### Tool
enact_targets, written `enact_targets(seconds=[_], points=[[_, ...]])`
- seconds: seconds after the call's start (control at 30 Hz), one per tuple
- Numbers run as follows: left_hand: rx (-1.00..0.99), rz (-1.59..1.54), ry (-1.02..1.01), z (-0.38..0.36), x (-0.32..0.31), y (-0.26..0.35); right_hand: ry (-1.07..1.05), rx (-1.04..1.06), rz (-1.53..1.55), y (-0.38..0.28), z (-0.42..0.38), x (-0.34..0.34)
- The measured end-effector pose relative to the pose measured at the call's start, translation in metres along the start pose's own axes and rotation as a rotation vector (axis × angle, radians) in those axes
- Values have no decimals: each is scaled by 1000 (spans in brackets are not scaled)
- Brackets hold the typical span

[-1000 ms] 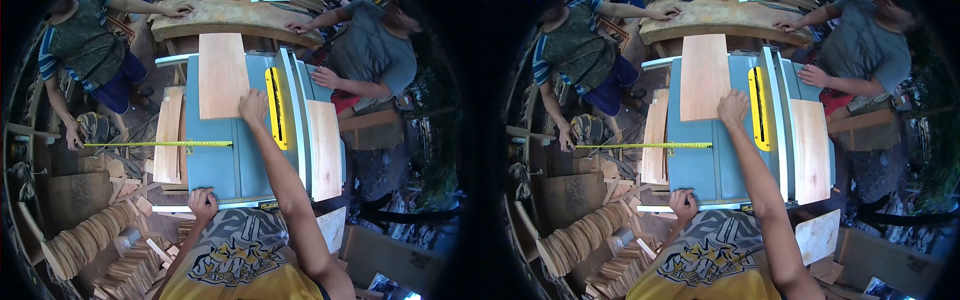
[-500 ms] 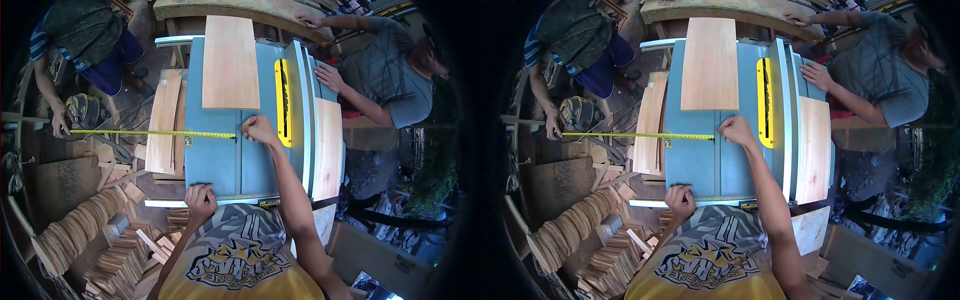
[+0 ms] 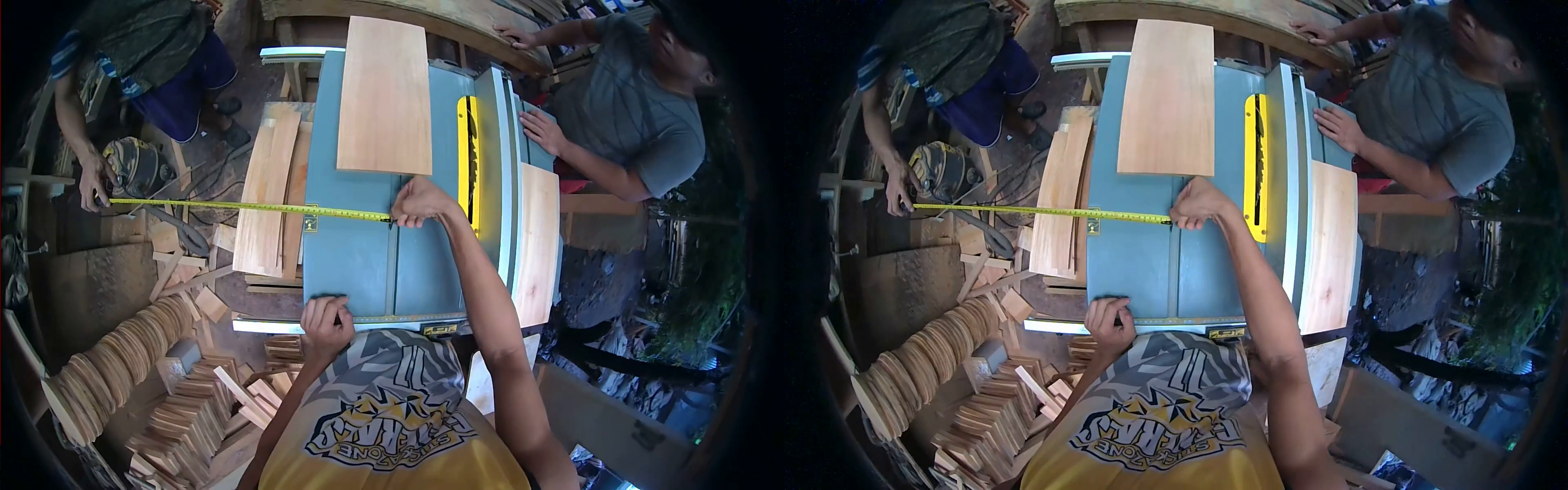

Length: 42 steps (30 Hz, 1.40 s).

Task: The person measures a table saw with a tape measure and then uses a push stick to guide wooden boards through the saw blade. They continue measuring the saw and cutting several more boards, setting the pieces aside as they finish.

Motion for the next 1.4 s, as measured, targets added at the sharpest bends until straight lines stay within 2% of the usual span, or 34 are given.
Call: enact_targets(seconds=[0.93,1.4], points=[[-1,9,25,-1,-2,-2,-9,-24,57,5,0,0],[2,-7,19,1,0,0,58,-102,37,-2,5,-5]])
Point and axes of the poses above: each hand's wrist, its own z-axis towards the middle knuckle, its own x-axis out of the back of the hand, y = z × x, the point moved 2 cm from there along z, towards the middle knuckle, and after that the axes turned 2 degrees about -x, right-handed, at the moved point
